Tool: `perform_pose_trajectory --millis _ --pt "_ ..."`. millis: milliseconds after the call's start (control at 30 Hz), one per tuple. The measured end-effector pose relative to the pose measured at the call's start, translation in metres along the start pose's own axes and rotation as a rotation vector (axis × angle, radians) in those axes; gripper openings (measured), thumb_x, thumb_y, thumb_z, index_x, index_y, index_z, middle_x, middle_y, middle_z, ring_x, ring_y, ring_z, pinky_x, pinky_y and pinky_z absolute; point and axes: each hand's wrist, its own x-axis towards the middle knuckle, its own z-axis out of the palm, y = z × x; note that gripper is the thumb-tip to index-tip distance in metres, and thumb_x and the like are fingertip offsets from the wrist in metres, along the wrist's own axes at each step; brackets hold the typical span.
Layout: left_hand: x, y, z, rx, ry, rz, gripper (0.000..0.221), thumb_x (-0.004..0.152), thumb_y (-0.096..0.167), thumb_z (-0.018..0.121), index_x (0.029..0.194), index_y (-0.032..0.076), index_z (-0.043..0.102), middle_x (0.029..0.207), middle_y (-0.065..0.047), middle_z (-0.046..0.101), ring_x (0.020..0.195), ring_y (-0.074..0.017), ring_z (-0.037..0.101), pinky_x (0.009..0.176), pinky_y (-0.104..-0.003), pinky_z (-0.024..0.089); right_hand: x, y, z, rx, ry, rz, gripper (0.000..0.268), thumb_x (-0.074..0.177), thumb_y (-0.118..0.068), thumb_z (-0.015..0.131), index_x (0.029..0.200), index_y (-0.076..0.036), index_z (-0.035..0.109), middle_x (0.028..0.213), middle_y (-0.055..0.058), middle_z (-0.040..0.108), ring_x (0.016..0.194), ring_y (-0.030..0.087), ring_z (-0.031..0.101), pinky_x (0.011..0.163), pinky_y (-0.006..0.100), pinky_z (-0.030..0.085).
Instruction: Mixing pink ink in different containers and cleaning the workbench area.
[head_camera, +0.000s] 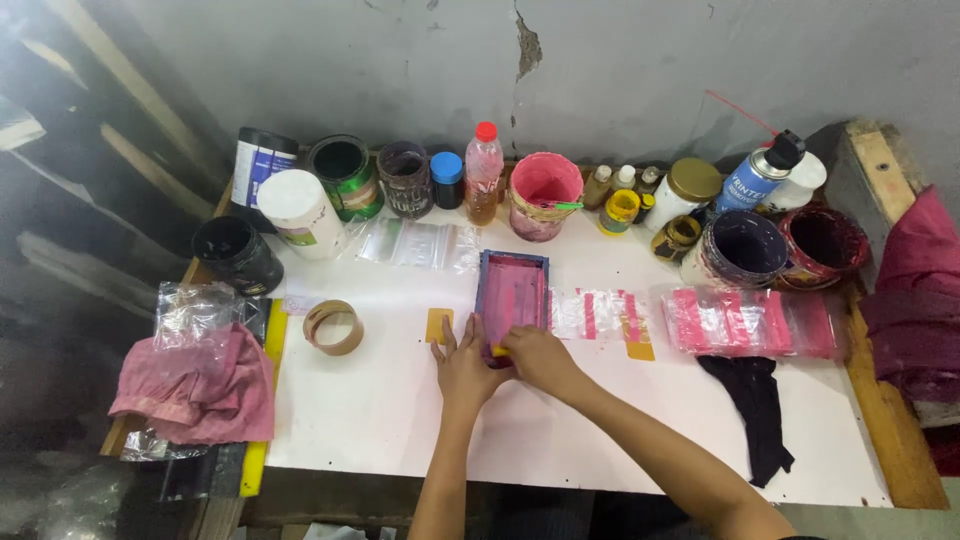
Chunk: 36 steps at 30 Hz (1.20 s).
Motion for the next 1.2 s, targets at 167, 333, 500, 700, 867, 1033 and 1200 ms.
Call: perform_pose_trajectory --millis 167,333,500,700,867,1033,1200 --pt "-0.007 0.003 -0.008 0.017 -0.001 0.024 0.116 0.062 0.061 0.083 0.157 0.015 0.035 0.163 0.001 0.038 0.157 -0.0352 0.007 0.124 -0.062 0.005 0.048 0.039 -0.036 0.225 -0.087 0.127 0.019 0.094 -0.017 0.059 0.097 -0.006 0.075 0.096 0.019 0.074 0.099 0.042 0.07 0.087 0.053 0.056" --pt "-0.009 0.008 -0.013 -0.005 -0.011 -0.001 0.117 0.063 0.059 0.084 0.158 0.016 0.033 0.164 0.002 0.035 0.157 -0.036 0.004 0.123 -0.063 0.01 0.091 0.08 -0.035 0.061 0.053 0.276 0.023 0.097 -0.022 0.056 0.1 -0.014 0.077 0.096 0.013 0.073 0.099 0.037 0.071 0.084 0.051 0.059" --pt "-0.014 0.012 -0.02 -0.02 -0.027 -0.002 0.115 0.065 0.056 0.084 0.159 0.016 0.031 0.165 0.001 0.035 0.157 -0.0356 0.003 0.124 -0.062 0.006 0.092 0.079 -0.013 -0.044 0.08 0.354 0.027 0.099 -0.027 0.051 0.109 -0.023 0.076 0.099 0.003 0.071 0.1 0.03 0.073 0.083 0.047 0.062" --pt "-0.015 0.012 -0.02 0.003 -0.037 -0.003 0.116 0.065 0.06 0.082 0.16 0.016 0.03 0.165 0.003 0.033 0.158 -0.0349 0.004 0.125 -0.062 0.006 0.052 0.073 0.025 -0.024 0.117 0.183 0.031 0.097 -0.015 0.049 0.118 -0.013 0.071 0.111 0.012 0.071 0.11 0.034 0.068 0.088 0.046 0.057" --pt "-0.01 0.01 -0.015 0.039 -0.051 -0.007 0.115 0.066 0.064 0.079 0.16 0.017 0.03 0.166 0.004 0.032 0.158 -0.0337 0.003 0.125 -0.06 0.003 0.018 0.039 0.033 -0.049 0.12 0.186 0.027 0.092 -0.017 0.053 0.112 -0.016 0.071 0.101 0.006 0.071 0.098 0.03 0.072 0.078 0.041 0.058" --pt "-0.008 0.009 -0.015 0.042 -0.064 0.008 0.118 0.064 0.068 0.077 0.159 0.016 0.031 0.166 0.003 0.032 0.158 -0.0343 0.002 0.125 -0.061 0.006 -0.01 0.005 0.027 -0.017 0.087 0.244 0.027 0.093 -0.013 0.049 0.109 -0.017 0.07 0.099 0.005 0.071 0.095 0.028 0.073 0.074 0.038 0.058" --pt "-0.007 0.012 -0.017 0.056 -0.052 0.012 0.115 0.067 0.065 0.078 0.159 0.015 0.031 0.166 0.002 0.033 0.157 -0.0345 0.004 0.124 -0.061 0.007 -0.026 -0.016 0.01 -0.007 0.069 0.197 0.027 0.091 -0.009 0.05 0.105 -0.018 0.071 0.094 0.004 0.07 0.089 0.028 0.073 0.07 0.036 0.057"
